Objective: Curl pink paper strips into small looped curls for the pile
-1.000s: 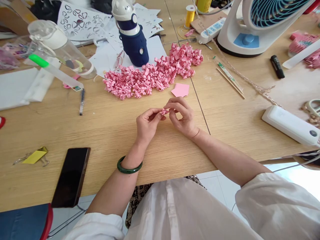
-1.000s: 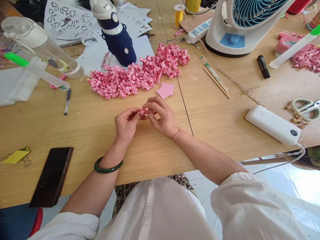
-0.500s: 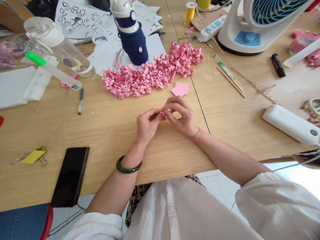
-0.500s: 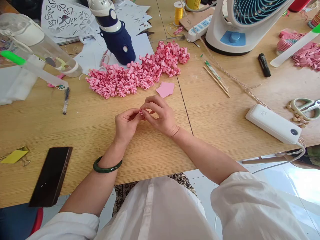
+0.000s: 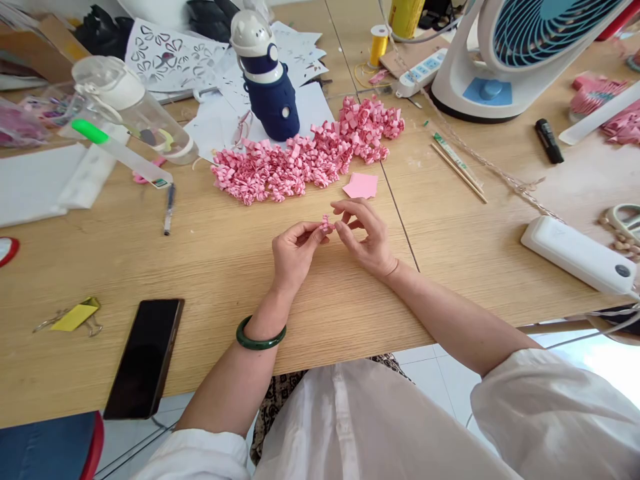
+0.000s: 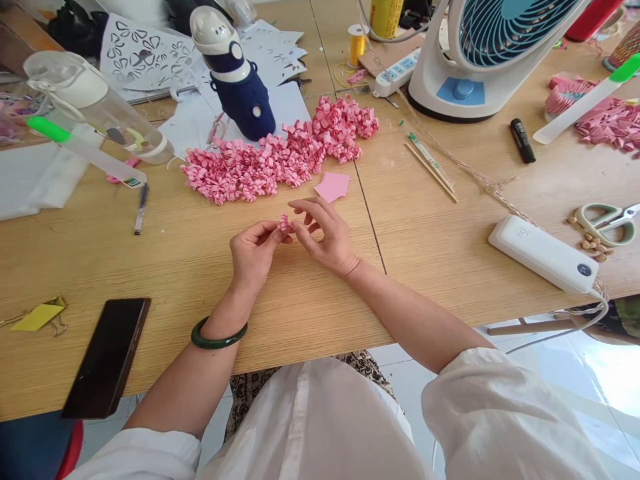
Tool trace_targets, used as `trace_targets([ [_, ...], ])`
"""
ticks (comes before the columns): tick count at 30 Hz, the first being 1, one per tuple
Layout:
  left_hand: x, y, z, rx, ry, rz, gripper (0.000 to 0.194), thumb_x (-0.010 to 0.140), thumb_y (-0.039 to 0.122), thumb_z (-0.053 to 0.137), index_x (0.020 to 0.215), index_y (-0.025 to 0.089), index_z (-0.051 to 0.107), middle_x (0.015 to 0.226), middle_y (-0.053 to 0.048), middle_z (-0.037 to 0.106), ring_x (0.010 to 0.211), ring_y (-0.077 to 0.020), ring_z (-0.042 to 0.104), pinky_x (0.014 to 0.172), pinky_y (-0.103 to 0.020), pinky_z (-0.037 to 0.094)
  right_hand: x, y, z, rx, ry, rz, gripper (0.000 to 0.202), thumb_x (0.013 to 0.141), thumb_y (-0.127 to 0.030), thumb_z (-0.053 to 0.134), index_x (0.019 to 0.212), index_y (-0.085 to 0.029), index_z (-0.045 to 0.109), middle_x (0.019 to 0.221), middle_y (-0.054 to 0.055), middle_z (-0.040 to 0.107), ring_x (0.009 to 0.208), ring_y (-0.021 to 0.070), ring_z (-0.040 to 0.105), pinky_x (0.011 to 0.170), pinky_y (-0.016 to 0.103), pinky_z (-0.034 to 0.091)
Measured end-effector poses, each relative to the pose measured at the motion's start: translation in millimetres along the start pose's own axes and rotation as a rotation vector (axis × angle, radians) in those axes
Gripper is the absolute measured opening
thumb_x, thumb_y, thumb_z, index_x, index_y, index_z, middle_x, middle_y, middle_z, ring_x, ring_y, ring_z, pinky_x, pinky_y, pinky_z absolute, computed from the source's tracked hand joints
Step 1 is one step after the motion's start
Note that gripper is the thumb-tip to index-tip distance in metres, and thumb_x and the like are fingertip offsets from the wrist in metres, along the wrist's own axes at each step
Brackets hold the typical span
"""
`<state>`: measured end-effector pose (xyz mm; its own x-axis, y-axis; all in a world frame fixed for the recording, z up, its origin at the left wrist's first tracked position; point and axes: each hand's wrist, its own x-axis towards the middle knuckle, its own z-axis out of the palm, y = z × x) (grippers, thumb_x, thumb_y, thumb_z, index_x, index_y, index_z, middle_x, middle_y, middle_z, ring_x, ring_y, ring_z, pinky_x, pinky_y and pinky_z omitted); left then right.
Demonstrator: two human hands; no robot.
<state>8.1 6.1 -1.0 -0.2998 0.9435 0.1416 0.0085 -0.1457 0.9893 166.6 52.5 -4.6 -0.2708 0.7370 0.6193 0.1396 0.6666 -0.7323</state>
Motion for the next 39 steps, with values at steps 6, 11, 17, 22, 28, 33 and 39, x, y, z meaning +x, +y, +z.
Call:
trace_targets([
  [6, 3.7, -2.9, -0.3, -0.072, 0.09, -0.075, 0.036, 0.075, 0.05, 0.09, 0.082, 0.017, 0.077, 0.084, -0.007, 0.082, 0.066, -0.0133, 0.072, 0.072, -0.028, 0.061, 3.7, 16.4, 0.8, 0.013, 0.1, 0.213, 0.022, 0.103, -0.028, 0.054, 0.111, -0.019, 0.073, 0.107, 0.007, 0.072, 0.086, 0.0135, 0.068, 0.064, 0.023, 0.058],
  [11, 9.0, -4.7, 2.9, -0.08, 0.144, -0.216, 0.038, 0.065, 0.049, 0.089, 0.078, 0.015, 0.076, 0.081, -0.007, 0.081, 0.064, -0.0124, 0.067, 0.07, -0.028, 0.057, 6.9, 33.3, -0.4, 0.007, 0.113, 0.298, 0.026, 0.093, -0.019, 0.05, 0.099, -0.016, 0.075, 0.097, 0.009, 0.075, 0.084, 0.0174, 0.07, 0.062, 0.027, 0.056],
  [17, 19.0, -1.3, 2.7, -0.013, 0.11, -0.205, 0.035, 0.069, 0.048, 0.085, 0.081, 0.015, 0.081, 0.079, -0.007, 0.08, 0.067, -0.015, 0.068, 0.073, -0.03, 0.058, 7.1, 30.5, -2.5, 0.056, 0.095, 0.322, 0.028, 0.094, -0.026, 0.055, 0.111, -0.016, 0.075, 0.1, 0.01, 0.075, 0.085, 0.0186, 0.069, 0.062, 0.028, 0.059],
  [22, 15.8, -0.1, 2.3, 0.11, -0.001, -0.167, 0.02, 0.073, 0.038, 0.086, 0.073, 0.018, 0.082, 0.073, -0.005, 0.078, 0.067, -0.0168, 0.068, 0.072, -0.029, 0.053, 5.2, 23.3, -5.9, 0.125, -0.109, 0.192, 0.042, 0.097, -0.03, 0.058, 0.137, -0.019, 0.07, 0.134, 0.016, 0.071, 0.1, 0.0184, 0.072, 0.068, 0.028, 0.063],
  [28, 11.1, -6.5, 1.0, 0.13, -0.002, -0.158, 0.018, 0.075, 0.036, 0.087, 0.073, 0.019, 0.08, 0.073, -0.004, 0.078, 0.067, -0.018, 0.069, 0.071, -0.029, 0.052, 2.8, 22.3, 0.2, 0.092, -0.184, 0.214, 0.026, 0.092, -0.029, 0.062, 0.107, -0.018, 0.08, 0.108, 0.012, 0.077, 0.089, 0.0178, 0.075, 0.068, 0.028, 0.063],
  [33, 8.2, -9.5, -1.1, 0.058, 0.021, -0.144, 0.019, 0.076, 0.037, 0.086, 0.076, 0.019, 0.08, 0.078, -0.006, 0.079, 0.071, -0.0193, 0.071, 0.074, -0.03, 0.055, 3.9, 18.3, 10.0, 0.181, -0.12, 0.376, 0.02, 0.087, -0.031, 0.066, 0.098, -0.017, 0.075, 0.09, 0.006, 0.073, 0.07, 0.0135, 0.07, 0.064, 0.027, 0.062],
  [39, 7.5, -12.6, -3.7, -0.083, 0.165, -0.155, 0.037, 0.085, 0.054, 0.075, 0.088, 0.017, 0.077, 0.082, -0.006, 0.078, 0.067, -0.0157, 0.07, 0.073, -0.029, 0.057, 41.3, 13.1, 20.4, 0.202, -0.123, 0.401, 0.02, 0.084, -0.034, 0.068, 0.096, -0.018, 0.07, 0.086, 0.003, 0.069, 0.072, 0.0149, 0.07, 0.063, 0.031, 0.068],
])
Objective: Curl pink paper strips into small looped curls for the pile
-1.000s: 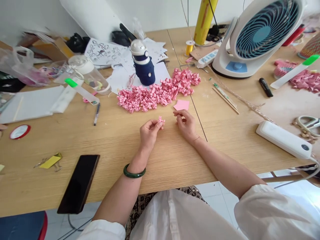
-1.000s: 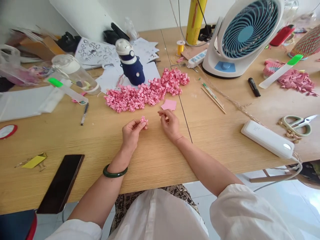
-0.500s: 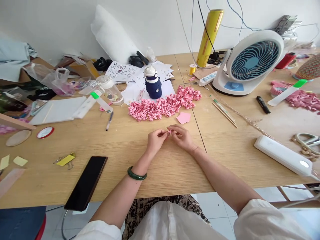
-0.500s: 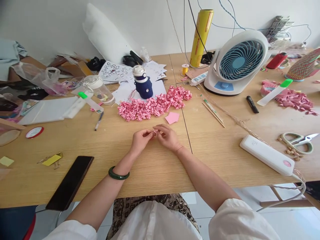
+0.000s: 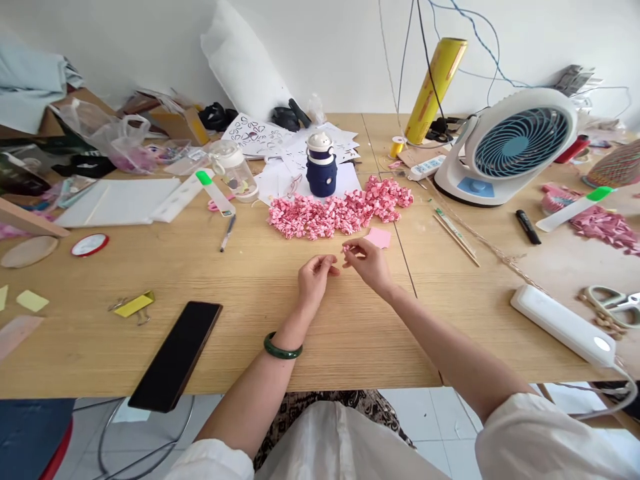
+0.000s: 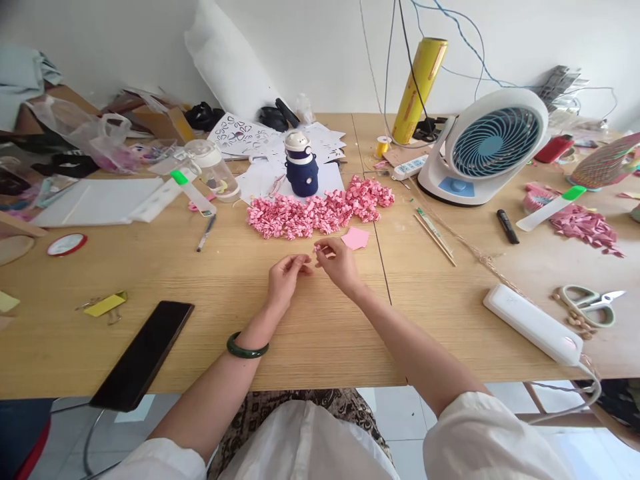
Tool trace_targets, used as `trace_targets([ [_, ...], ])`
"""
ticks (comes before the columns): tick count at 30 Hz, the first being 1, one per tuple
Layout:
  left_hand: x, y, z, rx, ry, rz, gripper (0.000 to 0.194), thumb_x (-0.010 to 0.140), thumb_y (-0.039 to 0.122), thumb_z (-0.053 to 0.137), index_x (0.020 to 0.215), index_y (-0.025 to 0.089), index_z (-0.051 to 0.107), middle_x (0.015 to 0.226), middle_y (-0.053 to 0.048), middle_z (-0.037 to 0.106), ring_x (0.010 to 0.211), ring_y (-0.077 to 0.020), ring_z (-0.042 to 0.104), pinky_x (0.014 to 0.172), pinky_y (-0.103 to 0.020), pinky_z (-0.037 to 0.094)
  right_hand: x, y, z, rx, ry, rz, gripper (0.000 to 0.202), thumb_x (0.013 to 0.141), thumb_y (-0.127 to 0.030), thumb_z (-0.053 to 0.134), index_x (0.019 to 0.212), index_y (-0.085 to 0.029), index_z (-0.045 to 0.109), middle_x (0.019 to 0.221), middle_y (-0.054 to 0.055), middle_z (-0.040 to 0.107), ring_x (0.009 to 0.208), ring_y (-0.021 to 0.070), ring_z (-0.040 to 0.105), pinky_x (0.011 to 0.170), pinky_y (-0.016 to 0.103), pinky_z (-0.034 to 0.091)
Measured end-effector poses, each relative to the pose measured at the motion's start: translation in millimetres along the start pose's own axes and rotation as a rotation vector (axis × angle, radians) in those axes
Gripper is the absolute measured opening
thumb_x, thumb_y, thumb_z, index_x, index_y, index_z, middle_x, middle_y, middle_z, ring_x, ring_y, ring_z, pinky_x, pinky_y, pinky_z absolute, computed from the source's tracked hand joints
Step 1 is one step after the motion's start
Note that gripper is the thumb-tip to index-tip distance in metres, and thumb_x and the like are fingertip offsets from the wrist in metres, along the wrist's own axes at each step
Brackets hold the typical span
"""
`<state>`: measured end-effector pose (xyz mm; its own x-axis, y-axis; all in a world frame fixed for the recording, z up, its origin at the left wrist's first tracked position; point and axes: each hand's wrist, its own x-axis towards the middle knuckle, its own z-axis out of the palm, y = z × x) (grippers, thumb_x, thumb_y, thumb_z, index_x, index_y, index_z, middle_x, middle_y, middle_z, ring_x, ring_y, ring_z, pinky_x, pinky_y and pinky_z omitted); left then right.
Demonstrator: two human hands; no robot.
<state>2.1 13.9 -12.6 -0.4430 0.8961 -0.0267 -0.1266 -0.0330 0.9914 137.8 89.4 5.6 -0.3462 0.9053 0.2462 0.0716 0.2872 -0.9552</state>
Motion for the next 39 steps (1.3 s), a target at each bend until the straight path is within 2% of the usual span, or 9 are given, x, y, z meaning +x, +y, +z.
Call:
trace_targets([
  [3, 2.2, 1.3, -1.1, -0.096, 0.04, -0.038, 0.04, 0.081, 0.055, 0.074, 0.087, 0.015, 0.074, 0.086, -0.006, 0.077, 0.065, -0.0134, 0.069, 0.071, -0.03, 0.061, 36.7, -11.4, 10.8, -0.069, -0.002, -0.045, 0.015, 0.085, -0.026, 0.064, 0.096, -0.018, 0.071, 0.092, 0.005, 0.07, 0.08, 0.0164, 0.069, 0.064, 0.03, 0.066],
  [9, 2.7, 6.4, -1.2, -0.205, 0.033, -0.087, 0.038, 0.075, 0.051, 0.079, 0.078, 0.014, 0.073, 0.078, -0.005, 0.073, 0.061, -0.0122, 0.066, 0.066, -0.03, 0.062, 100.2, -29.8, 49.7, -0.655, -0.034, -0.141, 0.026, 0.095, -0.01, 0.056, 0.112, -0.016, 0.074, 0.122, 0.012, 0.076, 0.1, 0.0221, 0.071, 0.091, 0.036, 0.057],
  [13, 4.1, 6.7, -0.7, -0.247, 0.047, -0.105, 0.033, 0.078, 0.046, 0.079, 0.077, 0.014, 0.073, 0.076, -0.004, 0.072, 0.06, -0.0114, 0.065, 0.064, -0.028, 0.061, 119.7, -29.2, 67.9, -0.926, -0.077, -0.144, 0.031, 0.1, -0.014, 0.052, 0.122, -0.018, 0.075, 0.131, 0.014, 0.075, 0.125, 0.0315, 0.064, 0.089, 0.038, 0.054],
  [22, 8.2, 8.2, -0.9, -0.274, 0.053, -0.141, 0.02, 0.084, 0.03, 0.075, 0.073, 0.014, 0.072, 0.072, -0.003, 0.071, 0.057, -0.0103, 0.063, 0.062, -0.027, 0.06, 135.7, -17.8, 74.9, -1.035, -0.131, -0.131, 0.035, 0.1, -0.018, 0.057, 0.129, -0.018, 0.076, 0.133, 0.017, 0.074, 0.13, 0.037, 0.058, 0.089, 0.044, 0.056],
  [27, 7.2, 7.4, -2.4, -0.271, 0.065, -0.134, 0.018, 0.085, 0.028, 0.072, 0.075, 0.013, 0.073, 0.072, -0.003, 0.072, 0.057, -0.0102, 0.065, 0.062, -0.025, 0.061, 124.6, -17.5, 44.0, -0.957, 0.05, -0.14, 0.035, 0.099, -0.013, 0.054, 0.12, -0.02, 0.08, 0.128, 0.011, 0.078, 0.125, 0.0326, 0.064, 0.1, 0.043, 0.055],
  [31, 6.6, 8.2, -1.8, -0.275, 0.07, -0.141, 0.022, 0.084, 0.032, 0.073, 0.072, 0.014, 0.071, 0.067, -0.002, 0.07, 0.055, -0.01, 0.064, 0.06, -0.024, 0.06, 109.1, -11.0, -19.0, -0.933, 0.224, -0.036, 0.036, 0.095, -0.011, 0.05, 0.114, -0.02, 0.08, 0.122, 0.01, 0.08, 0.122, 0.0306, 0.067, 0.102, 0.042, 0.053],
  [34, 6.5, 9.0, -0.7, -0.263, 0.066, -0.123, 0.027, 0.083, 0.036, 0.074, 0.066, 0.015, 0.068, 0.064, -0.002, 0.069, 0.053, -0.0101, 0.063, 0.058, -0.023, 0.059, 89.7, -5.6, -67.1, -0.931, 0.329, 0.124, 0.034, 0.093, -0.011, 0.05, 0.109, -0.018, 0.079, 0.118, 0.012, 0.08, 0.111, 0.0294, 0.07, 0.096, 0.042, 0.054],
  [37, 6.4, 7.8, -0.7, -0.239, 0.059, -0.118, 0.029, 0.082, 0.038, 0.074, 0.065, 0.016, 0.067, 0.064, -0.002, 0.069, 0.054, -0.0099, 0.062, 0.059, -0.024, 0.059, 62.3, -1.1, -90.0, -0.99, 0.262, 0.219, 0.022, 0.094, -0.021, 0.059, 0.104, -0.019, 0.08, 0.108, 0.013, 0.081, 0.11, 0.0332, 0.069, 0.095, 0.047, 0.054],
  [39, 6.2, 6.0, -1.8, -0.205, 0.04, -0.109, 0.029, 0.081, 0.039, 0.074, 0.065, 0.016, 0.067, 0.062, -0.002, 0.068, 0.054, -0.0102, 0.063, 0.06, -0.024, 0.059, 43.9, 2.2, -89.3, -0.992, 0.208, 0.193, 0.022, 0.094, -0.032, 0.069, 0.111, -0.021, 0.08, 0.119, 0.012, 0.081, 0.122, 0.0343, 0.066, 0.106, 0.05, 0.052],
])
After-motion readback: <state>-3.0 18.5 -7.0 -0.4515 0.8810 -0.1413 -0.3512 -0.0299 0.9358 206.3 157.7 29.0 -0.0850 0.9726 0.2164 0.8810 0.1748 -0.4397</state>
